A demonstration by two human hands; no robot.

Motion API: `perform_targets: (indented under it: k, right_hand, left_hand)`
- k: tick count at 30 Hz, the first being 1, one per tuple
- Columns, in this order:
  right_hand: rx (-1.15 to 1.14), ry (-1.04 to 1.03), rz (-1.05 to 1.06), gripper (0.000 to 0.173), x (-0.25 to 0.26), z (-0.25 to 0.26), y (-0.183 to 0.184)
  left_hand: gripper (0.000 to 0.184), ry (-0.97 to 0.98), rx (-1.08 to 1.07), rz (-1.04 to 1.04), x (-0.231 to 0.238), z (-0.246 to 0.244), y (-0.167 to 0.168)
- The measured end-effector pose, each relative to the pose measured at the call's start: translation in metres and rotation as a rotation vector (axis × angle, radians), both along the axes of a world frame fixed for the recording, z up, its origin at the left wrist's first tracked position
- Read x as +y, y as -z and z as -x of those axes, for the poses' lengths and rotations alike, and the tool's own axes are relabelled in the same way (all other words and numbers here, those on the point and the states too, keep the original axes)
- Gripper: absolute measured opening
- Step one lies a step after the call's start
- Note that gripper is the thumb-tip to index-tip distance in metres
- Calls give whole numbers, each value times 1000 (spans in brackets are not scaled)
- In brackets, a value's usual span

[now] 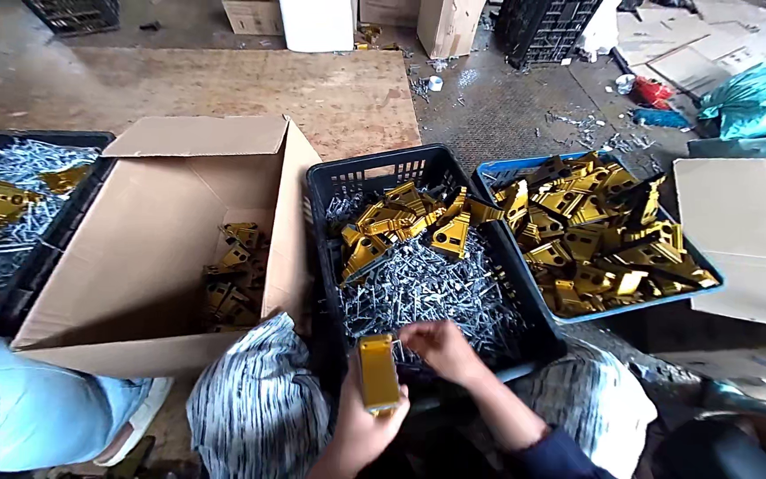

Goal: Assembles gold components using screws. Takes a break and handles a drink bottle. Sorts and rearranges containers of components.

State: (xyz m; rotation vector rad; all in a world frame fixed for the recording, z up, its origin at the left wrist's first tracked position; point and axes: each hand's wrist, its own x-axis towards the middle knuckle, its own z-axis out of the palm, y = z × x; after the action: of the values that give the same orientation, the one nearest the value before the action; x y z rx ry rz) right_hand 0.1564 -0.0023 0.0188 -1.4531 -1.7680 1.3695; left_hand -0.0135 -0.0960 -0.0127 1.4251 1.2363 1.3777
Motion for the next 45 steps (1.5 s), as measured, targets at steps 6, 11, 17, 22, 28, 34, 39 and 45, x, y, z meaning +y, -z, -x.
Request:
perform_targets:
  k: [6,11,17,22,28,34,39,45]
  right_hand:
    - [-971,-125,-46,28,77,-10,49]
    - [-570,116,-329,27,69,-35,48]
    - [757,278,46,10,17,-6,-4]
    - [568,232,-253,5,10,7,14]
    - [347,173,-725,14,13,5,32]
    - [680,93,-432,44,8,8,53]
    - [830,72,-273,60,7,0,45]
    - [1013,34,180,125,-3,-11,37]
  left_hand:
    - [101,-97,302,-107,55,-6,-23]
    - [96,58,-300,321,75,0,-13]
    - [41,-43,-921,680,94,-12,-12]
    - [69,157,-1002,574,87,-15,-5]
    - [105,269,-691,515,80,-15,-2]
    - [113,302,-553,519,76,-11,6]
    - [119,356,-452,506,73,-11,9]
    - [103,418,-113,250,64,-11,0]
